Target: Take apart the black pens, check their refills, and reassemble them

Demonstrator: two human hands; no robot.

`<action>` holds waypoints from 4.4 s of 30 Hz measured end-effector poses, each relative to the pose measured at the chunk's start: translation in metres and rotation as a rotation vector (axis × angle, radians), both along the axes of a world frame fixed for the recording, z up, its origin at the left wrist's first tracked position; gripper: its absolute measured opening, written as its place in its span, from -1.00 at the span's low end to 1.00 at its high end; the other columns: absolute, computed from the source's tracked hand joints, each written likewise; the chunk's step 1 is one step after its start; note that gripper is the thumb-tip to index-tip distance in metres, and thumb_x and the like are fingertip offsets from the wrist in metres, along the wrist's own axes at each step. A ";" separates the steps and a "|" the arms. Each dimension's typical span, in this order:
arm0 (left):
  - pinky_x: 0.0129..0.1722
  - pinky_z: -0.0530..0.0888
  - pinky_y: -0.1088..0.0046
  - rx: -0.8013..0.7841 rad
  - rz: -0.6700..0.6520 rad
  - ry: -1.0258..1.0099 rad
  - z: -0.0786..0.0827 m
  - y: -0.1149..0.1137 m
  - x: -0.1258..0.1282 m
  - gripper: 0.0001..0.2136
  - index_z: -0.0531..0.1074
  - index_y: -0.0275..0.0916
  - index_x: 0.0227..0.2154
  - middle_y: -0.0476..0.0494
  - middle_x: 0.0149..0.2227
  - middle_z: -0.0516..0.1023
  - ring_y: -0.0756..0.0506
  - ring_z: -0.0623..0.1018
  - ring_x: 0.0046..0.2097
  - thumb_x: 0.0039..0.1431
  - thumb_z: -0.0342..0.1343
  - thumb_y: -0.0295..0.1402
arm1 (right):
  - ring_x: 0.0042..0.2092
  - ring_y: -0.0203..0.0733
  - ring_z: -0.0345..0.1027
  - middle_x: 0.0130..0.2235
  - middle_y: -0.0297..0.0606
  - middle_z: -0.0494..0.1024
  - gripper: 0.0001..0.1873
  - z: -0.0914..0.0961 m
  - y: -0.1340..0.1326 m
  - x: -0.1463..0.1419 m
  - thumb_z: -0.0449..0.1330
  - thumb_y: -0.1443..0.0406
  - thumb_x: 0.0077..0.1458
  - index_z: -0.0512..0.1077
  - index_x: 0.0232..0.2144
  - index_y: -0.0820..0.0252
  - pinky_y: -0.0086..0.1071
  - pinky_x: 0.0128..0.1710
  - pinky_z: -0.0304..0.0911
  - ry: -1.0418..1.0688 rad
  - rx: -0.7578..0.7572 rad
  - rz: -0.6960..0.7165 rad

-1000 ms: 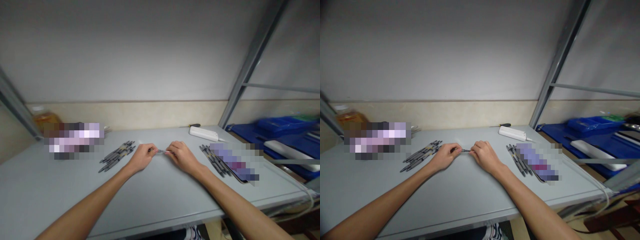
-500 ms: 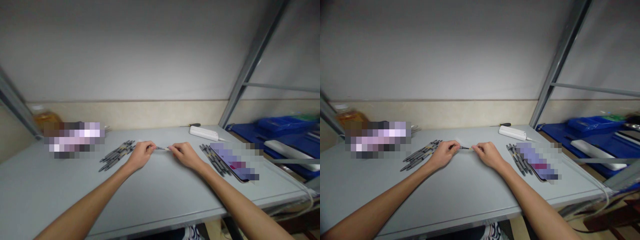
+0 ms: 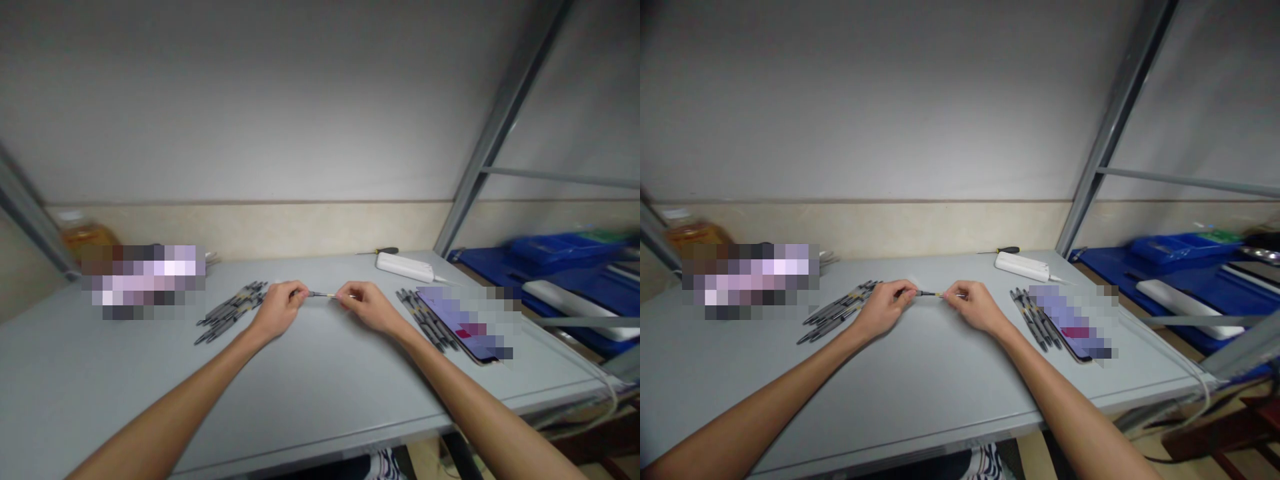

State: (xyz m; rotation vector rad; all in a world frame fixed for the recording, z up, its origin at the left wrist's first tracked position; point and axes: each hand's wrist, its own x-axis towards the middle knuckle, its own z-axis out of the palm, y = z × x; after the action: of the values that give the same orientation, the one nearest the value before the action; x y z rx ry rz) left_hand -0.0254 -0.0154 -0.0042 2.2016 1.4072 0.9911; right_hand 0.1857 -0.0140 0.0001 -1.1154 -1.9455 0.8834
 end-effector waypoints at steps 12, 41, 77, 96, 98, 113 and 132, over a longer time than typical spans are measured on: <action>-0.47 0.19 0.52 0.011 0.022 0.011 0.000 0.000 0.000 -0.75 0.47 -0.31 -0.46 -0.02 -0.58 0.41 0.01 0.33 -0.50 0.11 -0.09 -0.33 | -0.49 -0.35 0.24 -0.43 -0.29 0.45 -0.71 -0.001 0.003 0.002 0.25 0.17 -0.14 0.41 -0.38 0.26 -0.46 -0.49 0.15 0.166 -0.046 -0.020; -0.54 0.05 0.49 -0.121 0.079 0.025 0.002 0.007 -0.007 -0.57 0.37 -0.28 -0.62 0.06 -0.71 0.16 0.01 0.20 -0.59 0.14 -0.24 -0.13 | -0.27 -0.19 0.33 -0.32 -0.20 0.42 -0.95 -0.004 0.003 0.001 0.21 0.31 -0.11 0.45 -0.52 0.19 -0.36 -0.41 0.36 0.291 0.186 -0.034; -0.51 0.05 0.48 -0.081 0.145 -0.009 0.011 0.010 -0.018 -0.59 0.33 -0.25 -0.61 0.06 -0.68 0.13 -0.01 0.20 -0.56 0.13 -0.24 -0.12 | -0.52 -0.32 0.30 -0.55 -0.34 0.44 -0.64 0.004 0.013 0.012 0.33 0.19 -0.24 0.44 -0.34 0.26 -0.38 -0.45 0.25 0.598 -0.093 -0.143; -0.52 0.05 0.49 -0.046 0.171 -0.030 0.011 0.009 -0.019 -0.59 0.35 -0.27 -0.60 0.06 -0.68 0.15 0.00 0.20 -0.56 0.14 -0.23 -0.12 | -0.52 -0.37 0.26 -0.54 -0.32 0.44 -0.67 0.011 0.010 0.011 0.37 0.22 -0.33 0.46 -0.44 0.27 -0.44 -0.50 0.23 0.739 -0.229 -0.183; -0.52 0.06 0.49 -0.040 0.172 -0.030 0.012 0.009 -0.019 -0.59 0.35 -0.27 -0.60 0.06 -0.68 0.15 0.00 0.20 -0.56 0.14 -0.23 -0.13 | -0.52 -0.37 0.26 -0.55 -0.33 0.44 -0.67 0.011 0.010 0.011 0.38 0.23 -0.34 0.47 -0.45 0.28 -0.45 -0.50 0.22 0.751 -0.239 -0.181; -0.50 0.08 0.49 -0.060 0.172 -0.038 0.012 0.007 -0.018 -0.59 0.34 -0.27 -0.60 0.05 -0.67 0.17 -0.01 0.23 -0.54 0.13 -0.23 -0.10 | -0.53 -0.38 0.29 -0.56 -0.31 0.47 -0.67 0.008 0.011 0.010 0.40 0.26 -0.36 0.48 -0.45 0.29 -0.48 -0.51 0.23 0.769 -0.257 -0.174; -0.52 0.07 0.49 -0.037 0.170 -0.049 0.009 0.006 -0.014 -0.59 0.35 -0.27 -0.59 0.06 -0.68 0.16 0.00 0.22 -0.56 0.15 -0.23 -0.11 | -0.51 -0.37 0.35 -0.53 -0.30 0.51 -0.67 0.005 0.012 0.010 0.39 0.25 -0.34 0.48 -0.43 0.27 -0.47 -0.45 0.28 0.746 -0.262 -0.123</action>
State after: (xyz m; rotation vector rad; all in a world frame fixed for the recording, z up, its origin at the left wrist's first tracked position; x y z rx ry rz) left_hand -0.0391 -0.0092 0.0043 2.0443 1.5979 1.0590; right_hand 0.1954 -0.0020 0.0055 -0.8558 -1.1622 1.2847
